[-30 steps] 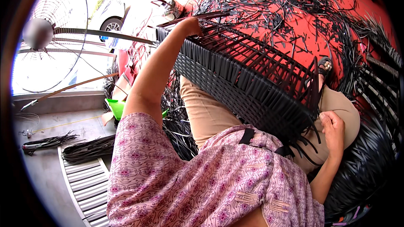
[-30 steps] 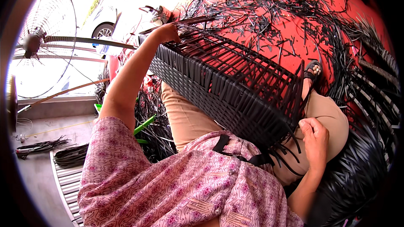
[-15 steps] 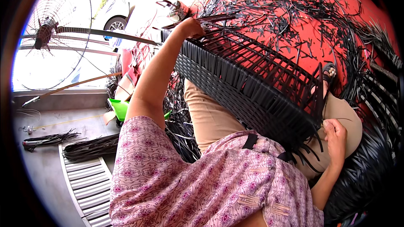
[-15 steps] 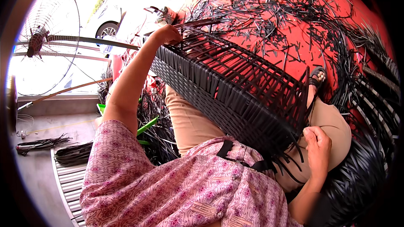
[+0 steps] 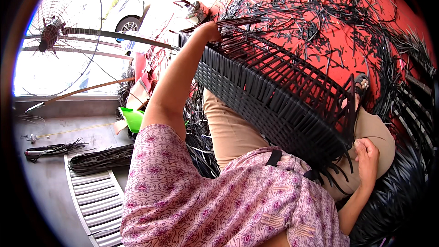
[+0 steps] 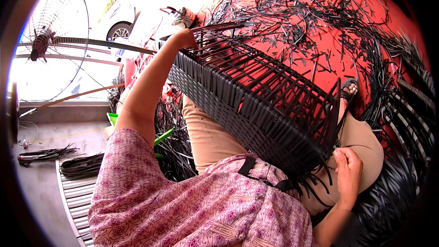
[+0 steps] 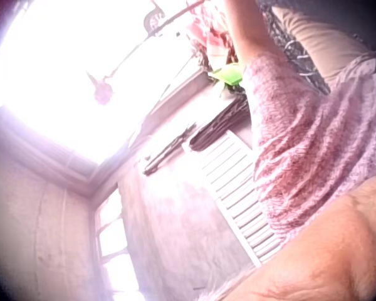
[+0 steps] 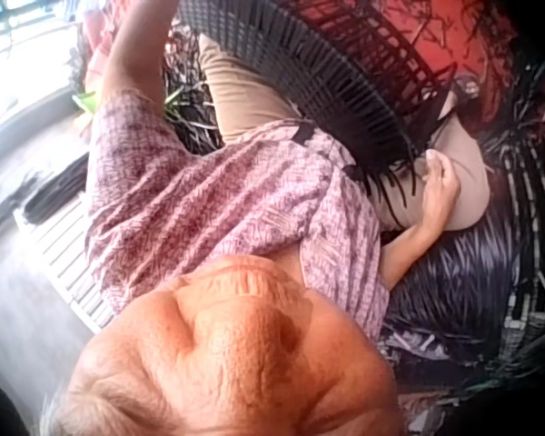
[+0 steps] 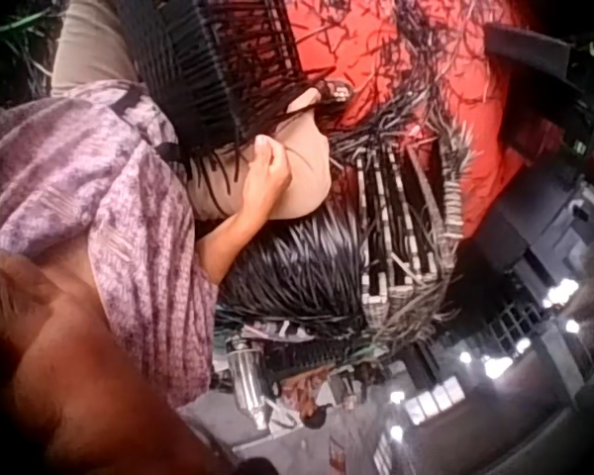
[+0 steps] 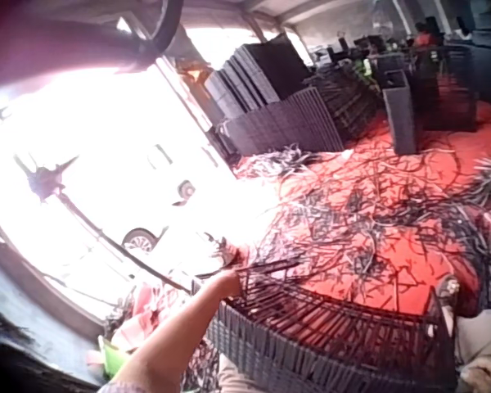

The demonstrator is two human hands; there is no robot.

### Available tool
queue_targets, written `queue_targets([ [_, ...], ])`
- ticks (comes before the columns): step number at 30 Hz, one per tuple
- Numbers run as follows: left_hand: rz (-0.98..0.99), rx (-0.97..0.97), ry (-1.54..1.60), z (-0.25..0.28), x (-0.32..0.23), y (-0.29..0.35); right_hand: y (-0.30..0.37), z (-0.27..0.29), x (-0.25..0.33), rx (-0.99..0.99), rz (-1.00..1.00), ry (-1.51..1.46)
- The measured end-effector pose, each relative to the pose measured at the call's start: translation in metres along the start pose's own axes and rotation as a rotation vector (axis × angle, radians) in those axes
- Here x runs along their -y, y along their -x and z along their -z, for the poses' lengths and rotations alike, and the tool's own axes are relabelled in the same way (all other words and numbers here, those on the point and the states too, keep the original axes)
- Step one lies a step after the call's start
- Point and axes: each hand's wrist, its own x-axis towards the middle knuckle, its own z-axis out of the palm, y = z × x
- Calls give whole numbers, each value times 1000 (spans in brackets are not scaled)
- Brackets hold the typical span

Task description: The person weaves a black plastic basket by hand, interlacing black plastic strips through a pre-formed frame. They adjust the basket's position and continue weaving the sides, working on the structure while sitting on the floor.

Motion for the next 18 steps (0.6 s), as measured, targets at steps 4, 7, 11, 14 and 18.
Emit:
queue_targets([
  [4,177,-129,132,-4,-17,15,-1,-1,0,6,-5,4],
  [7,237,-129,129,-16,-12,8,-3,-1,1,25,-5,21],
  [11,-223,-112,16,3,18,12,-5,0,-2,13,-15,-6],
  [14,-309,-285,-3,-21,57,-11,-7,0,2,24,-19,-5],
  [18,-97,-241,44,-17,54,-13,-7,1,4,24,-26,15],
])
